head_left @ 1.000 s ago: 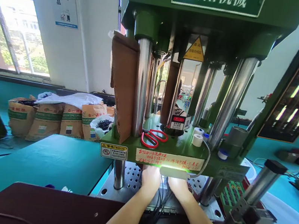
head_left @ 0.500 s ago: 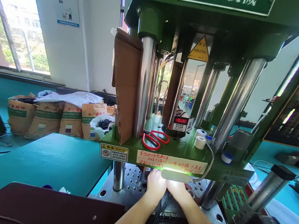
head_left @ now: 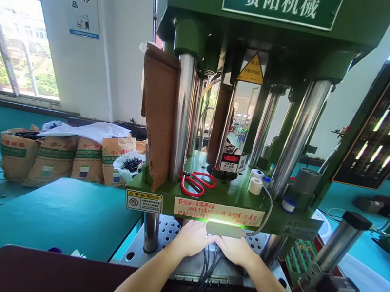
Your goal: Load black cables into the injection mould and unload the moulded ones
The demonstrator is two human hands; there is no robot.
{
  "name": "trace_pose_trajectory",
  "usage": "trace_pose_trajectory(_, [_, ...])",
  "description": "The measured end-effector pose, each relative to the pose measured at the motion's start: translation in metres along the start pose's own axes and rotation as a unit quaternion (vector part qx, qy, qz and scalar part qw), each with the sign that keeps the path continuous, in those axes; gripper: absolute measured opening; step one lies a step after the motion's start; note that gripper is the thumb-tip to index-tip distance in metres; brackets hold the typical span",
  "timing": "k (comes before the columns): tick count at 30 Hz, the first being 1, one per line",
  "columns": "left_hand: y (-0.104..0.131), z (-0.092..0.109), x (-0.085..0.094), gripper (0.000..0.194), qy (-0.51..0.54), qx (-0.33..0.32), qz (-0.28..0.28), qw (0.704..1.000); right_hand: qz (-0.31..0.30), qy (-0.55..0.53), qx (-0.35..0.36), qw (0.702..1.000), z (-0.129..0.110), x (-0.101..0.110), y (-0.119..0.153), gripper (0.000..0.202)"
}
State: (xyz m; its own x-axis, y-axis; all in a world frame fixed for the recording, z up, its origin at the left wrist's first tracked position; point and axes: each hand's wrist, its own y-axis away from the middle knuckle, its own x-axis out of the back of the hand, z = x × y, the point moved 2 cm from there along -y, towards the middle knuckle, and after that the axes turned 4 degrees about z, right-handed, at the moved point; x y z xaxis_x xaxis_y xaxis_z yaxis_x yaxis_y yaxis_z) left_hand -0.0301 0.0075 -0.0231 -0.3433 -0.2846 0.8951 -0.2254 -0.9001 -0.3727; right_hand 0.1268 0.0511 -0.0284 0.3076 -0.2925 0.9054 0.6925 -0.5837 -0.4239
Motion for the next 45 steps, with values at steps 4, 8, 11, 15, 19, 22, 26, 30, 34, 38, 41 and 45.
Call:
trace_pose_trajectory(4, [0.003,-0.004,-0.006,0.047,0.007,0.008,0.008,1.0,-0.024,-0.008,0.007,1.0,-0.004,-0.001,-0.003,0.031])
trace_pose_trajectory(8, [0.004,-0.007,-0.013,0.047,0.014,0.03,0.008,0.999,-0.026,-0.001,0.006,1.0,-0.005,-0.004,-0.006,0.031])
trace_pose_trajectory(11, [0.002,-0.007,-0.014,0.045,0.021,0.033,0.002,0.999,-0.029,0.0,-0.001,1.0,-0.004,-0.007,-0.008,0.032])
trace_pose_trajectory(15, [-0.003,-0.006,-0.012,0.045,0.024,0.041,-0.011,0.999,-0.026,-0.001,-0.011,1.0,-0.003,-0.009,-0.011,0.028])
trace_pose_trajectory(19, [-0.003,-0.007,-0.007,0.043,0.023,0.057,-0.021,0.998,-0.01,0.0,-0.017,1.0,0.002,-0.007,-0.007,0.032])
trace_pose_trajectory(22, [0.003,-0.014,-0.002,0.041,0.024,0.069,-0.027,0.997,0.008,0.007,-0.014,1.0,0.005,-0.004,-0.001,0.033])
trace_pose_trajectory(26, [0.01,-0.022,-0.001,0.038,0.032,0.08,-0.041,0.995,0.016,0.016,-0.014,1.0,0.005,0.001,0.003,0.032])
trace_pose_trajectory(30, [0.009,-0.024,-0.009,0.036,0.041,0.112,-0.034,0.992,-0.002,-0.001,-0.024,1.0,0.003,0.003,0.0,0.033])
trace_pose_trajectory(34, [0.006,-0.022,-0.015,0.033,0.043,0.14,-0.028,0.989,0.001,-0.027,-0.059,0.998,0.001,0.003,-0.005,0.03])
trace_pose_trajectory(38, [0.003,-0.02,-0.013,0.032,0.037,0.148,-0.019,0.988,0.025,-0.075,-0.089,0.993,0.0,0.002,-0.009,0.031])
trace_pose_trajectory(41, [-0.002,-0.014,-0.005,0.032,0.031,0.15,-0.011,0.988,0.038,-0.106,-0.093,0.989,0.002,0.0,-0.009,0.031])
trace_pose_trajectory(45, [0.015,0.004,0.018,0.039,0.022,0.147,0.019,0.989,0.064,-0.143,-0.109,0.982,0.008,-0.003,-0.017,0.027])
